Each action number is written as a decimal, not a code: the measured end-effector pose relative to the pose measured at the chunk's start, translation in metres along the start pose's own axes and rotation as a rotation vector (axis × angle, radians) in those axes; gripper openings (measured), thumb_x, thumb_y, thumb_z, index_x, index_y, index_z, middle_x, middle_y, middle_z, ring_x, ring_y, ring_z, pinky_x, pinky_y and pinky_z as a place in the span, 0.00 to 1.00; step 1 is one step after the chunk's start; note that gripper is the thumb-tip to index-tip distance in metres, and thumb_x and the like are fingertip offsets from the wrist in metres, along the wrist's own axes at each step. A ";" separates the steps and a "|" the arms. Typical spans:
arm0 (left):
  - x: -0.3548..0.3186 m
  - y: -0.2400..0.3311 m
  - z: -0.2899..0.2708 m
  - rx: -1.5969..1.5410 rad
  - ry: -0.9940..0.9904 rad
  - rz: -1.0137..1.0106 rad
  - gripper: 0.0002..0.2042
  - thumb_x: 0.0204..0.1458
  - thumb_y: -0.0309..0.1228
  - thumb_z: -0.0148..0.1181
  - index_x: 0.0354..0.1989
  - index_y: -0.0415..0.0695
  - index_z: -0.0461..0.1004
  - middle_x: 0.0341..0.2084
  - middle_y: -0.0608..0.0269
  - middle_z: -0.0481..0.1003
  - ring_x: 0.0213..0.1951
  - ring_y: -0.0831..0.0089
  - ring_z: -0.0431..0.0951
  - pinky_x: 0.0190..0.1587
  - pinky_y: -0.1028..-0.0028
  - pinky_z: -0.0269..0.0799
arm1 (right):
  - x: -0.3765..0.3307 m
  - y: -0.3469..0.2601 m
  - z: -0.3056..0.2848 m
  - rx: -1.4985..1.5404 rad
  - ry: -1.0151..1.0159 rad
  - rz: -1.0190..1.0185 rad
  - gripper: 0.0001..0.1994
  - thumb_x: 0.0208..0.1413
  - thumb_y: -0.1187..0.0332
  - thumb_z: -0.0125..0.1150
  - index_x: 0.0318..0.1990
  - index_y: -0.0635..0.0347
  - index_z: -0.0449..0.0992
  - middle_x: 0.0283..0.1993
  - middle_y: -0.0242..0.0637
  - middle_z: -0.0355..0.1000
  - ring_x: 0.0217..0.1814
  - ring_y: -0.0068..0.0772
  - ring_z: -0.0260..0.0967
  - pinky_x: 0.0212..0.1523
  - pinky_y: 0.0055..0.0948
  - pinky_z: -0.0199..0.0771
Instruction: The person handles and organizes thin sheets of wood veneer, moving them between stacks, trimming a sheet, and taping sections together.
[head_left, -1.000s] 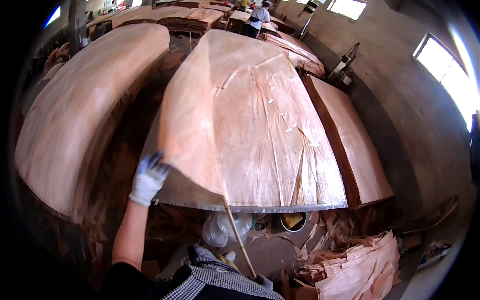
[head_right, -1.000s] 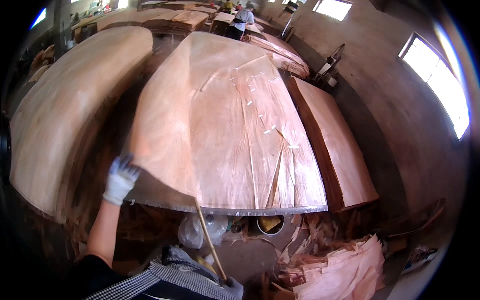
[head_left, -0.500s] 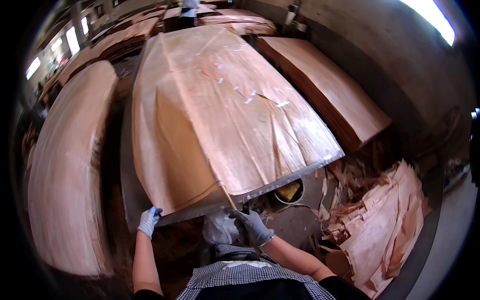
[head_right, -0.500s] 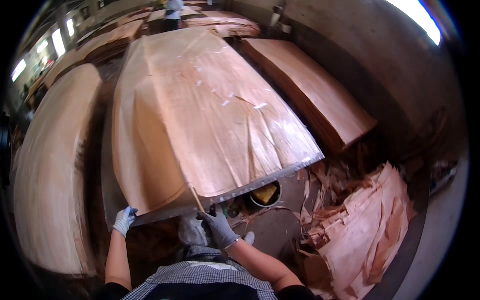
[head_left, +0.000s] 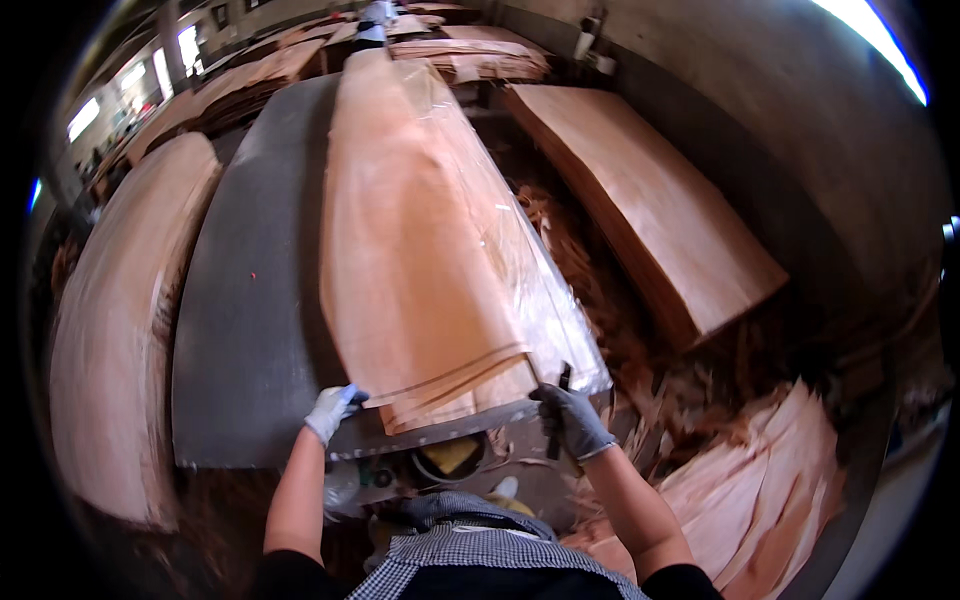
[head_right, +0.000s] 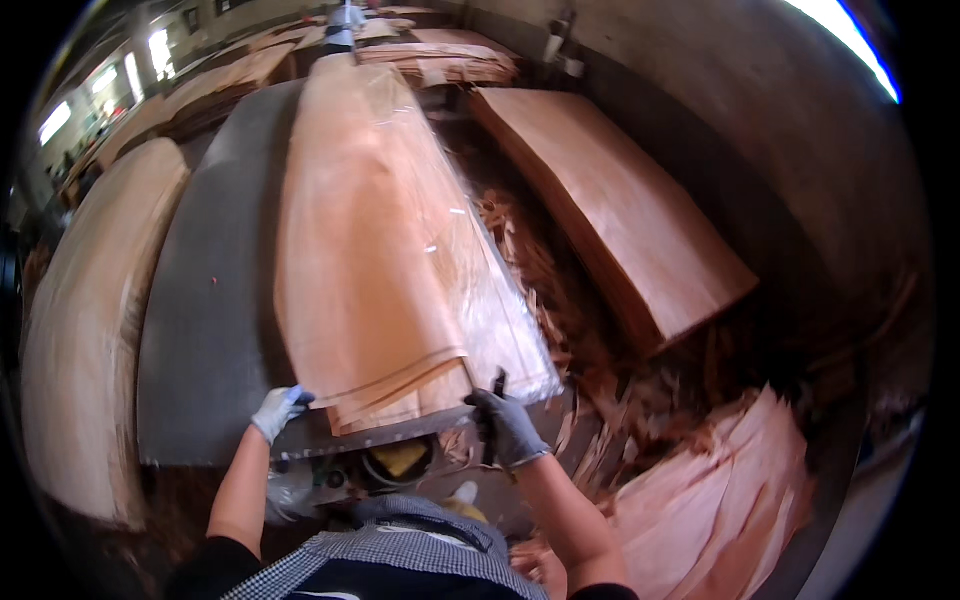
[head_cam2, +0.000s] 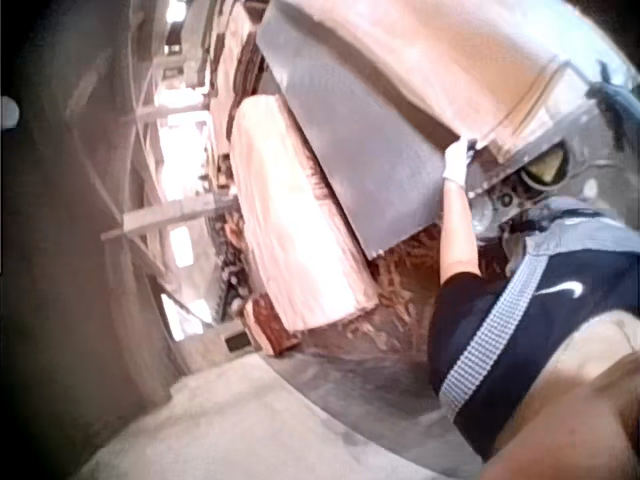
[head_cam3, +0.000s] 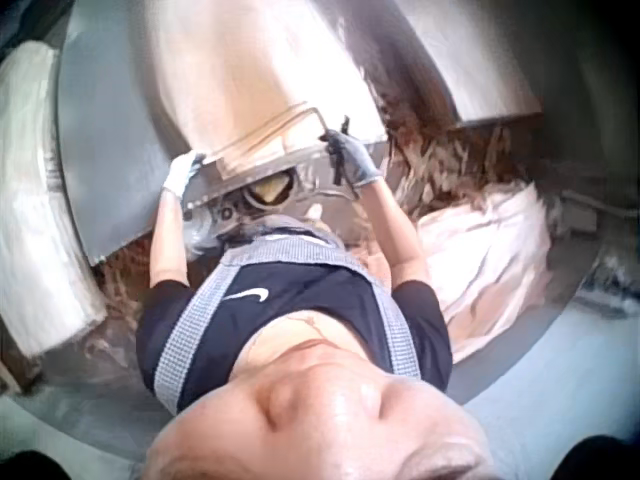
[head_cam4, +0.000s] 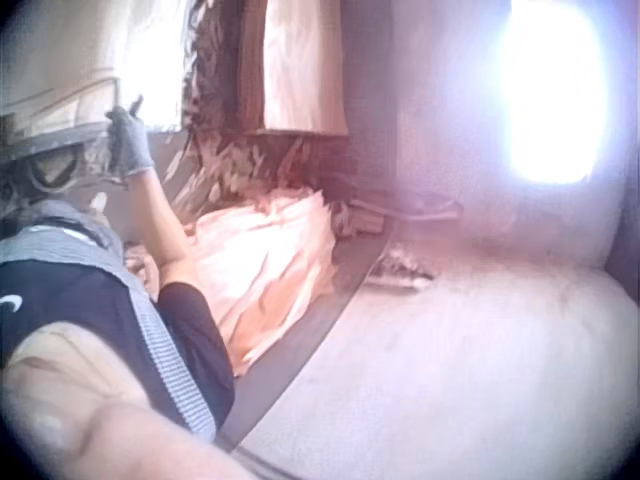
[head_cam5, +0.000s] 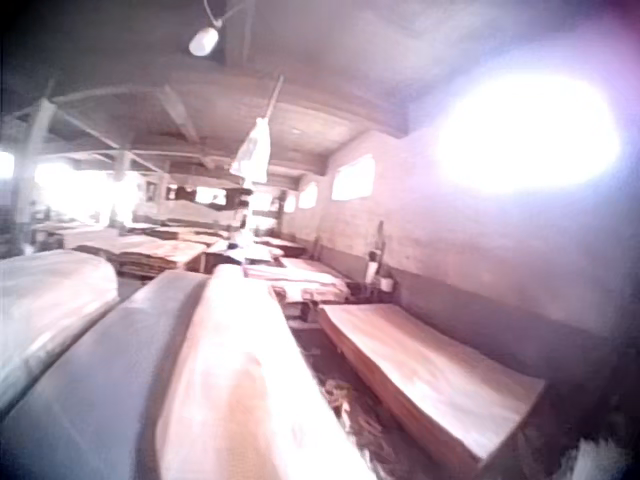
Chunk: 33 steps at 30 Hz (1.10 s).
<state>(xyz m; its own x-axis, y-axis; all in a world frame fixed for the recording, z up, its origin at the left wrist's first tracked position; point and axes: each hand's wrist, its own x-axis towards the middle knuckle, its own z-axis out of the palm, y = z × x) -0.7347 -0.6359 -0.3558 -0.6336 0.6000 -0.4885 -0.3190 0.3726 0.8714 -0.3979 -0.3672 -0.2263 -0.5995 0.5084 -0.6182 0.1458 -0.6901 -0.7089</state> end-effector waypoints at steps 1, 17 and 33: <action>0.006 0.015 0.035 0.012 -0.073 0.035 0.16 0.57 0.40 0.53 0.35 0.38 0.78 0.32 0.60 0.79 0.35 0.71 0.78 0.40 0.71 0.74 | -0.003 -0.024 -0.027 -0.080 0.050 -0.016 0.12 0.57 0.60 0.55 0.37 0.61 0.73 0.17 0.23 0.59 0.14 0.17 0.52 0.15 0.19 0.52; 0.166 0.119 0.555 0.327 -0.711 0.137 0.18 0.58 0.41 0.50 0.38 0.38 0.79 0.31 0.60 0.80 0.33 0.72 0.78 0.42 0.72 0.73 | 0.044 -0.308 -0.449 -0.245 0.537 -0.469 0.09 0.55 0.62 0.59 0.28 0.54 0.70 0.17 0.27 0.64 0.11 0.22 0.58 0.10 0.22 0.57; 0.264 0.160 0.942 0.630 -0.709 0.330 0.20 0.54 0.45 0.47 0.31 0.41 0.78 0.24 0.54 0.77 0.25 0.64 0.73 0.34 0.69 0.69 | 0.078 -0.506 -0.727 -0.232 0.617 -0.396 0.06 0.54 0.66 0.60 0.32 0.56 0.72 0.18 0.26 0.65 0.13 0.18 0.59 0.12 0.18 0.59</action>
<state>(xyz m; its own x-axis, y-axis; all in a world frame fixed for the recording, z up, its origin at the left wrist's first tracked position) -0.2886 0.2492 -0.3872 0.0091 0.9476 -0.3192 0.3581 0.2950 0.8859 0.0538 0.3958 -0.1627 -0.1037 0.9375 -0.3323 0.2140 -0.3052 -0.9279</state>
